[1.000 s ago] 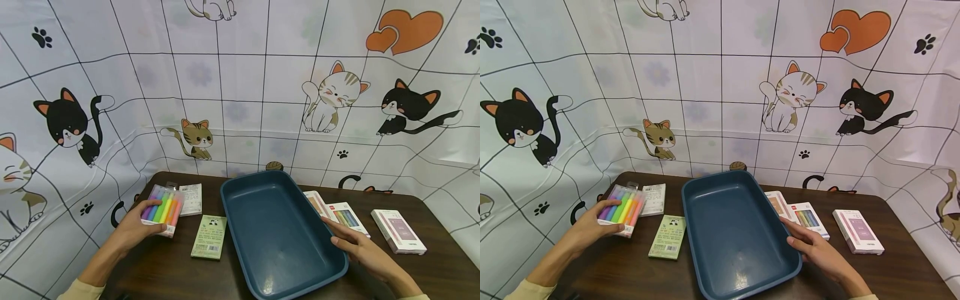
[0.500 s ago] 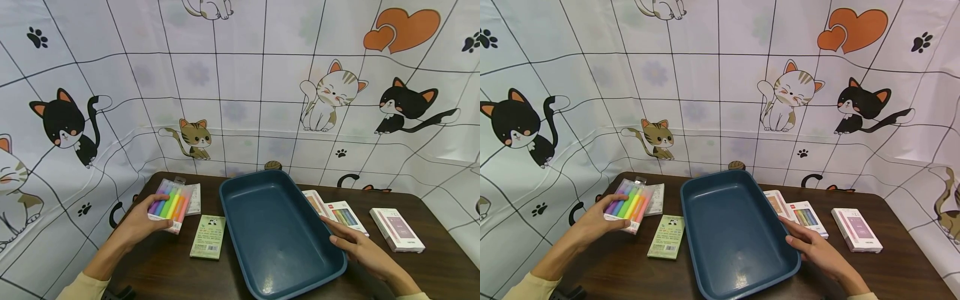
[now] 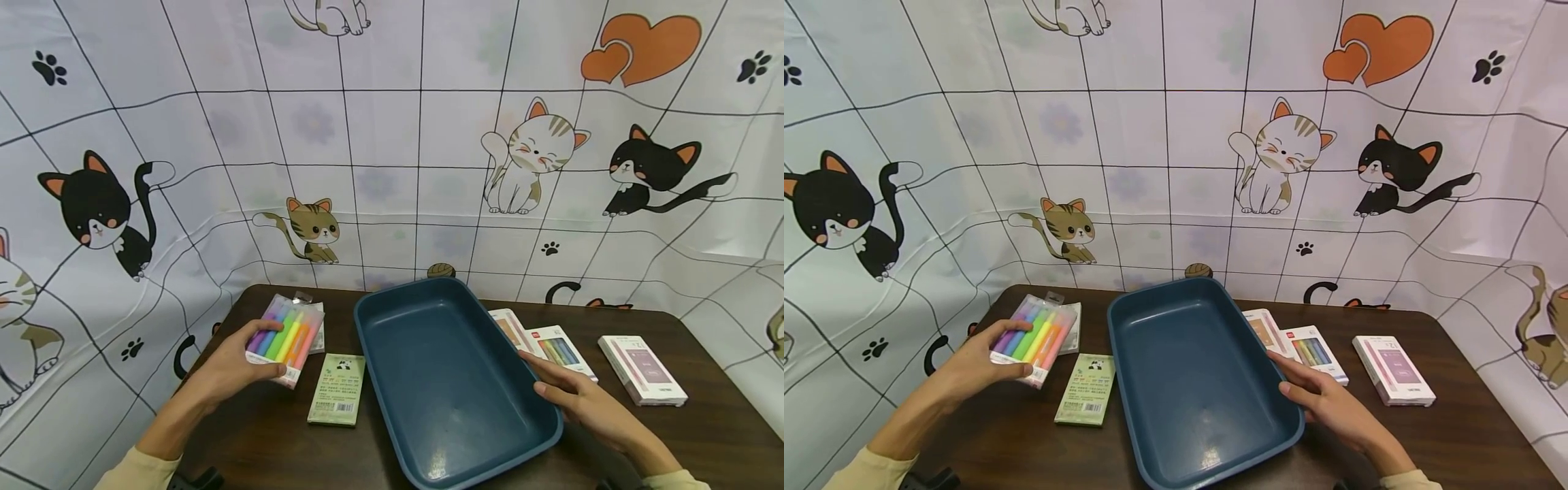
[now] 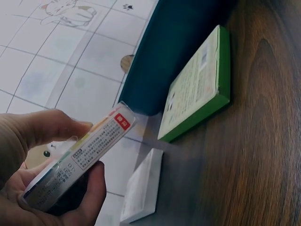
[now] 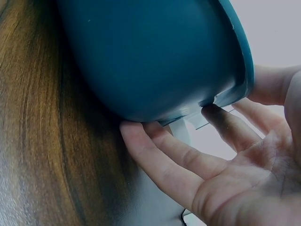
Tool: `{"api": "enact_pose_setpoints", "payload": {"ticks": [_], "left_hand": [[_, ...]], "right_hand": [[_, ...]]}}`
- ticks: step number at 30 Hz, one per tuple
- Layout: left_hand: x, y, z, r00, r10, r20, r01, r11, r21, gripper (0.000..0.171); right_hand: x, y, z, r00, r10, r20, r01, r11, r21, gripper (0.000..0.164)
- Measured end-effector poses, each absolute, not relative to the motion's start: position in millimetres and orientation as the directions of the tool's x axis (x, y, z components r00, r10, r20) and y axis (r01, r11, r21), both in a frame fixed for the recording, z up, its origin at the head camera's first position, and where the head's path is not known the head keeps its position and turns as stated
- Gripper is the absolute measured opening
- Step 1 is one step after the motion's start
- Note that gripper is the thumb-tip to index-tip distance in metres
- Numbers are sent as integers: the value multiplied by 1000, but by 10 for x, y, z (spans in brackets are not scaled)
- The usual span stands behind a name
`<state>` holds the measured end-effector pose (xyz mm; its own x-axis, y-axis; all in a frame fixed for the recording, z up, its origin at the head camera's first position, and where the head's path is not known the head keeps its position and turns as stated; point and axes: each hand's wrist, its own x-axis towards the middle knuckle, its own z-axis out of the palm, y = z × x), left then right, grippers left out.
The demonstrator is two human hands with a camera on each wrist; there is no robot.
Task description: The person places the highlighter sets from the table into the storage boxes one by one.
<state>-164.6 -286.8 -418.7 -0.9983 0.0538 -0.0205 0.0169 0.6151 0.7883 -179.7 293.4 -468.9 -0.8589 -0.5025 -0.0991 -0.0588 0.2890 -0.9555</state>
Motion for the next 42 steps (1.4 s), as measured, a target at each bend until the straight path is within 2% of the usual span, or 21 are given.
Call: {"api": "enact_pose_setpoints", "payload": {"ticks": [11, 19, 32, 42], "left_hand": [[-1704, -2534, -4152, -984, 168, -58, 37, 513, 857, 75], [-1759, -2235, -4066, -967, 251, -39, 83, 458, 885, 71], [-1827, -2010, -4111, -924, 380, -37, 131, 406, 904, 67], [-1853, -1820, -4026, -906, 421, -33, 161, 416, 895, 67]], "right_hand": [[-1822, 2932, -4692, -864, -493, -108, -60, 313, -948, 56], [-1810, 2946, -4661, -858, -500, -118, -38, 291, -956, 57], [-1820, 2924, -4675, -848, -514, -128, -22, 275, -961, 58], [-1804, 2923, -4683, -849, -509, -144, -6, 281, -960, 58]]}}
